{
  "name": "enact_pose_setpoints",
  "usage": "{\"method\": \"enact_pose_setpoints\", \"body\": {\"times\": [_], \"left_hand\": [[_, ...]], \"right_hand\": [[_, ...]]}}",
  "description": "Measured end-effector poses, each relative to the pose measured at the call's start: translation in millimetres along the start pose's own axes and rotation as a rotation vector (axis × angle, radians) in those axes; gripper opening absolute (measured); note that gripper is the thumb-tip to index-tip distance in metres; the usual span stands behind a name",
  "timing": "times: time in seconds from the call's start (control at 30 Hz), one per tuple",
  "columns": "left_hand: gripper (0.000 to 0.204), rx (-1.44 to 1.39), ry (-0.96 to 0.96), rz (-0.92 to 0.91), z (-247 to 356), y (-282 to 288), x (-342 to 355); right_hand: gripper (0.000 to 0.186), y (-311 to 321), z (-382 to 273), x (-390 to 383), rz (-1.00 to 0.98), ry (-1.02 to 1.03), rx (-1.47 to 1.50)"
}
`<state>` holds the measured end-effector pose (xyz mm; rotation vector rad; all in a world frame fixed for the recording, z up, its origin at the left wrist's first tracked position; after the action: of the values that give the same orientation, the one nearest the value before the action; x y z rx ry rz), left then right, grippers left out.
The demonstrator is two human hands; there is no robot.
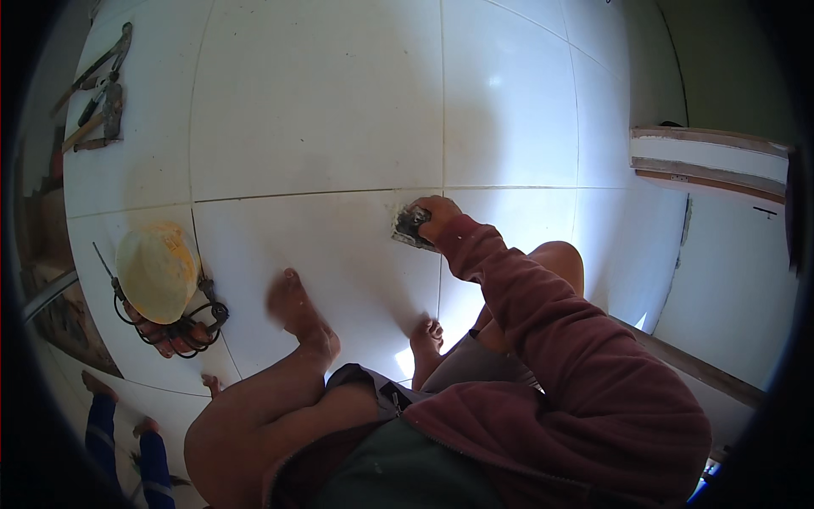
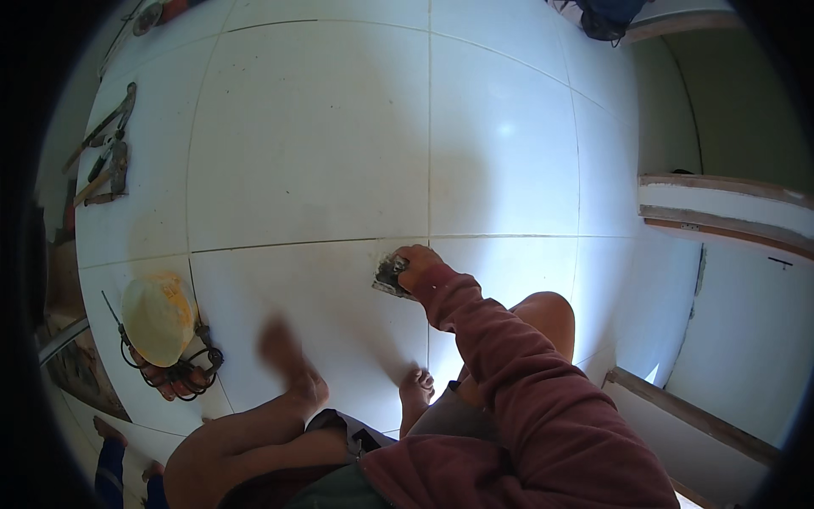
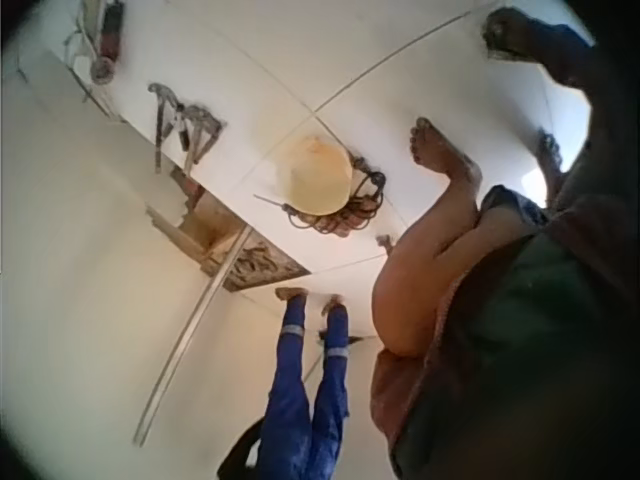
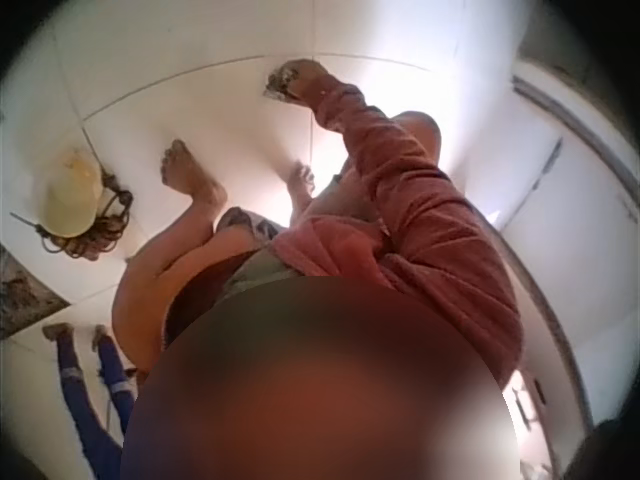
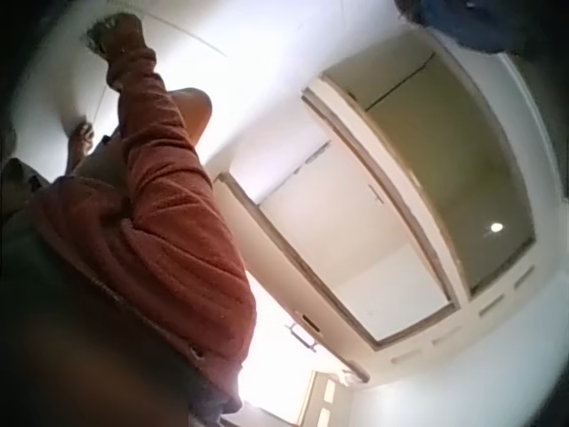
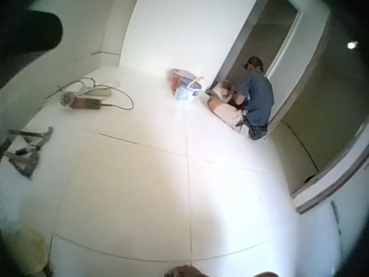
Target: Applying grout to the joints between floor tiles using a hand float and a bucket of mixture.
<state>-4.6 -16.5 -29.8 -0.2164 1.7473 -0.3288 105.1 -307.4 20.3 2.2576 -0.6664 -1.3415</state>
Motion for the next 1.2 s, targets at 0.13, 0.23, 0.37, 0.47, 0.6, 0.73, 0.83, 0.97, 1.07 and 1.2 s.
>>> {"method": "enact_pose_setpoints", "body": {"times": [0.13, 0.23, 0.37, 0.47, 0.6, 0.73, 0.83, 0.97, 1.07, 1.2], "left_hand": [[0.027, 0.032, 0.015, 0.030, 1.0, -5.4, -3.6], [0.027, 0.065, 0.031, 0.028, 0.3, -9.2, -3.6], [0.025, 0.109, 0.019, 0.016, 0.9, 5.6, 0.5], [0.024, 0.033, 0.032, 0.029, -3.7, 10.6, 9.4], [0.023, 0.108, 0.004, -0.068, 0.7, 2.9, 11.4], [0.022, -0.006, -0.015, 0.044, -3.8, 1.4, 5.3], [0.022, 0.033, -0.008, 0.016, 0.6, -1.8, -2.4], [0.023, 0.006, 0.000, -0.007, 1.8, -5.3, 0.0], [0.024, -0.030, -0.013, 0.037, -0.7, 2.0, 4.2], [0.024, -0.009, -0.007, 0.036, -0.9, -4.9, -2.9]], "right_hand": [[0.033, 23.6, 39.9, -6.9, 0.390, -0.217, 0.218], [0.029, 20.2, 34.0, 2.0, 0.425, -0.338, 0.408], [0.033, -35.8, -48.0, 1.6, 0.026, -0.066, -0.091], [0.039, -45.5, -33.5, 7.0, -0.189, -0.065, -0.087], [0.040, 2.1, -44.3, 13.3, 0.206, 0.015, -0.161], [0.045, -12.1, -41.0, 16.2, -0.277, -0.124, -0.326], [0.045, 10.5, -44.5, 17.6, 0.070, -0.047, -0.223], [0.032, -6.8, -28.6, 15.8, -0.110, 0.032, -0.248], [0.043, -0.3, 34.3, -0.7, 0.382, -0.175, 0.232], [0.033, 13.2, 37.5, 4.2, 0.428, -0.461, 0.465]]}}
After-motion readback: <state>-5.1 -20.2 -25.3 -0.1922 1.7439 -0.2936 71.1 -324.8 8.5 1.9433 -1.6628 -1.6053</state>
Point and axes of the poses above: each hand's wrist, its own x-axis towards the middle knuckle, its own y-axis out of the back of the hand, z = x × y, the point moved 4 cm from there along x, towards the middle knuckle, and after that the axes turned 5 degrees about -y, right-handed, at the moved point
